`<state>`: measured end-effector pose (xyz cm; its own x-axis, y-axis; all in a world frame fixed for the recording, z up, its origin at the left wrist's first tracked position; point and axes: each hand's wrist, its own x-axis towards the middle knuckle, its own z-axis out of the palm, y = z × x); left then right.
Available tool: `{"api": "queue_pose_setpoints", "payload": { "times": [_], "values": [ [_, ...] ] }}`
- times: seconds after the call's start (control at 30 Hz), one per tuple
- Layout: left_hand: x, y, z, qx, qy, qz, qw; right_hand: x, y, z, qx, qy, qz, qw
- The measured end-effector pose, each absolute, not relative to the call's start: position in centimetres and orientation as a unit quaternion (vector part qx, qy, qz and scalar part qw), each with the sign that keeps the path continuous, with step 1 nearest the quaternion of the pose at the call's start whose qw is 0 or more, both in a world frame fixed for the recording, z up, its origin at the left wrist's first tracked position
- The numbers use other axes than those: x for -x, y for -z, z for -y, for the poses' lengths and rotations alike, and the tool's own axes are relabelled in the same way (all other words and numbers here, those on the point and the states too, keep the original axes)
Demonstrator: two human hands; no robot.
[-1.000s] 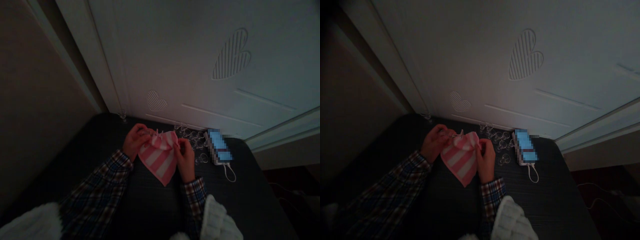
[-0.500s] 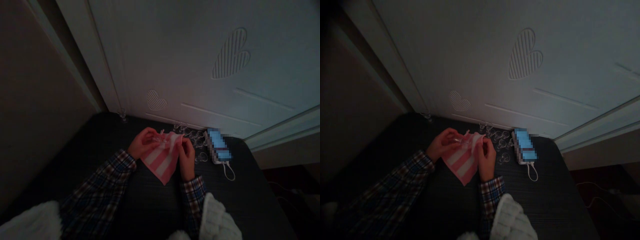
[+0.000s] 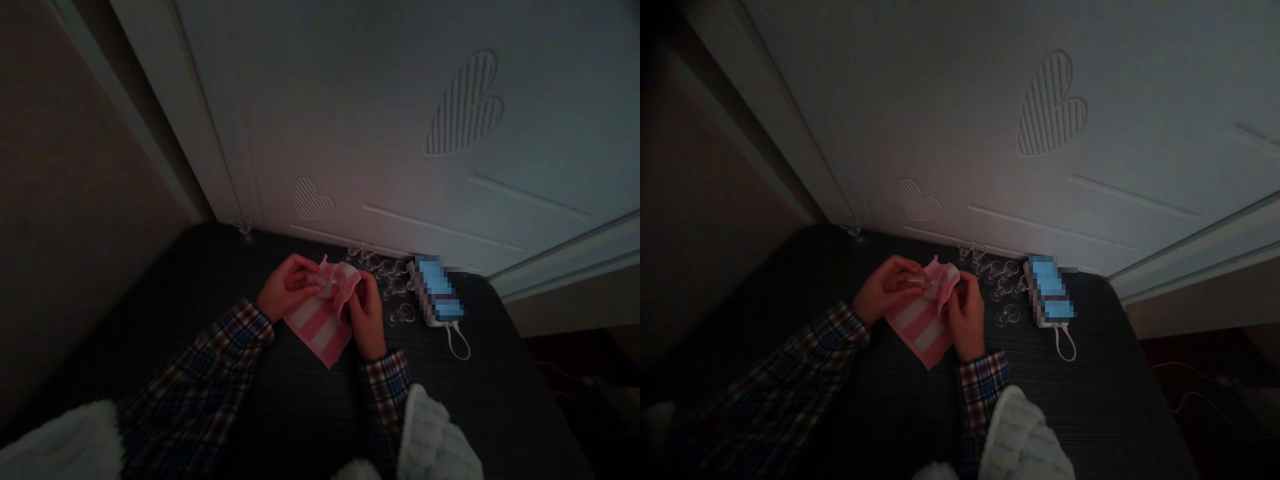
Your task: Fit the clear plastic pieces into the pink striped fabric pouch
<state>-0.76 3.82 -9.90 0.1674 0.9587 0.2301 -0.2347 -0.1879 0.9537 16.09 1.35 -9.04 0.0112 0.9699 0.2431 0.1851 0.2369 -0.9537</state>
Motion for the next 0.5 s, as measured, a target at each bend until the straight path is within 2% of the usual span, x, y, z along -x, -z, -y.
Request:
{"api": "queue_pose_setpoints", "payload": {
  "times": [0.13,0.3,0.5],
  "values": [
    [0.6,9.9,-3.6,-0.538,-0.556,-0.335,0.538,-16.2,8.6,-1.3,0.488,-0.362,0.632,0.481],
    [0.0,10.0,-3.2,-0.577,-0.533,-0.359,0.504,-16.0,8.5,-1.1,0.516,-0.284,0.672,0.45],
    [-0.3,8.8,-2.5,-0.668,-0.478,-0.432,0.373,-15.6,9.1,-1.0,0.568,-0.201,0.679,0.419]
  ]
}}
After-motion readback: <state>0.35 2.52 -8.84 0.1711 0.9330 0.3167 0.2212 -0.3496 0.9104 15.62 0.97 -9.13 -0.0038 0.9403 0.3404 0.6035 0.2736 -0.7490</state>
